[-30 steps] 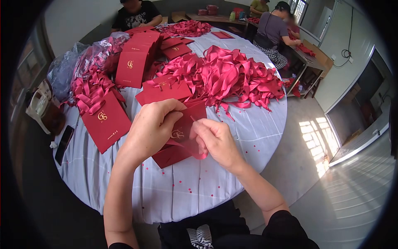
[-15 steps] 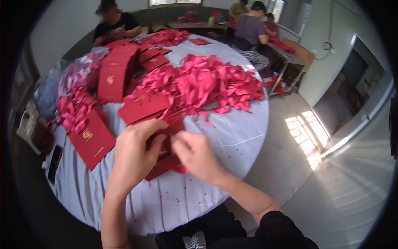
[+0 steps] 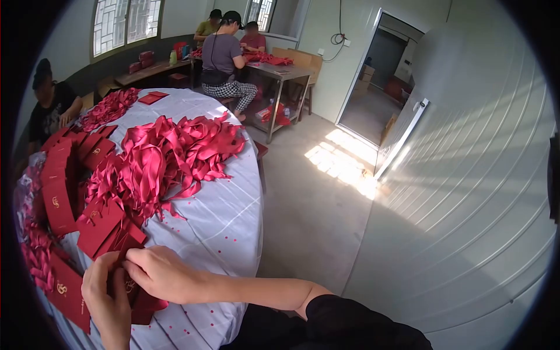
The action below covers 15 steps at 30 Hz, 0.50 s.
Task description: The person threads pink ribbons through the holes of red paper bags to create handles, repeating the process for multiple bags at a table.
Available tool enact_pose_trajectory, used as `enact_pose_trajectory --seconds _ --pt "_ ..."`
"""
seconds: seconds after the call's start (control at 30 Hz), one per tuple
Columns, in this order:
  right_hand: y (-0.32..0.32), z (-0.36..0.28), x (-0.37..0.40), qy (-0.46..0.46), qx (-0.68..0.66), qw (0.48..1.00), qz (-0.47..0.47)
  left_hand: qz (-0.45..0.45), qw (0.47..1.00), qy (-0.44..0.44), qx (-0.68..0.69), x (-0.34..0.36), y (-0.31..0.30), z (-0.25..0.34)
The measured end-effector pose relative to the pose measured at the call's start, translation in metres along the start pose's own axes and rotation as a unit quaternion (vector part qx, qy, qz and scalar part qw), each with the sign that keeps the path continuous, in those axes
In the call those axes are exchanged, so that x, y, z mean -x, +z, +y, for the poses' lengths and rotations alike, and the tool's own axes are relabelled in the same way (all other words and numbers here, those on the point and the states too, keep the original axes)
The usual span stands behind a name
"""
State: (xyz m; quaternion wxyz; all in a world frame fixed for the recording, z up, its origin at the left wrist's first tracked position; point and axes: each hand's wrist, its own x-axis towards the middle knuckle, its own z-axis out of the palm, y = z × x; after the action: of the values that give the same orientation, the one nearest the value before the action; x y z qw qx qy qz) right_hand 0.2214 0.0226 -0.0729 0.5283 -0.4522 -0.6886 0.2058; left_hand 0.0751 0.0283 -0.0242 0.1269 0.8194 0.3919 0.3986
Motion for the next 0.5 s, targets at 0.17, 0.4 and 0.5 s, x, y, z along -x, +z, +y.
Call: enact_pose_trajectory --seconds 0.17,0.4,0.5 --pt "-0.024 -0.020 0.002 -0.063 0.088 0.992 0.061 0.021 0.994 0.086 -0.059 0.006 0.000 0.007" --pt "-0.050 -0.021 -0.015 -0.186 0.097 0.975 -0.067 0.069 0.995 0.037 -0.060 0.020 0.009 0.021" --pt "-0.065 -0.027 -0.026 -0.184 0.128 0.961 -0.161 -0.002 0.991 0.063 -0.120 0.014 -0.007 0.038"
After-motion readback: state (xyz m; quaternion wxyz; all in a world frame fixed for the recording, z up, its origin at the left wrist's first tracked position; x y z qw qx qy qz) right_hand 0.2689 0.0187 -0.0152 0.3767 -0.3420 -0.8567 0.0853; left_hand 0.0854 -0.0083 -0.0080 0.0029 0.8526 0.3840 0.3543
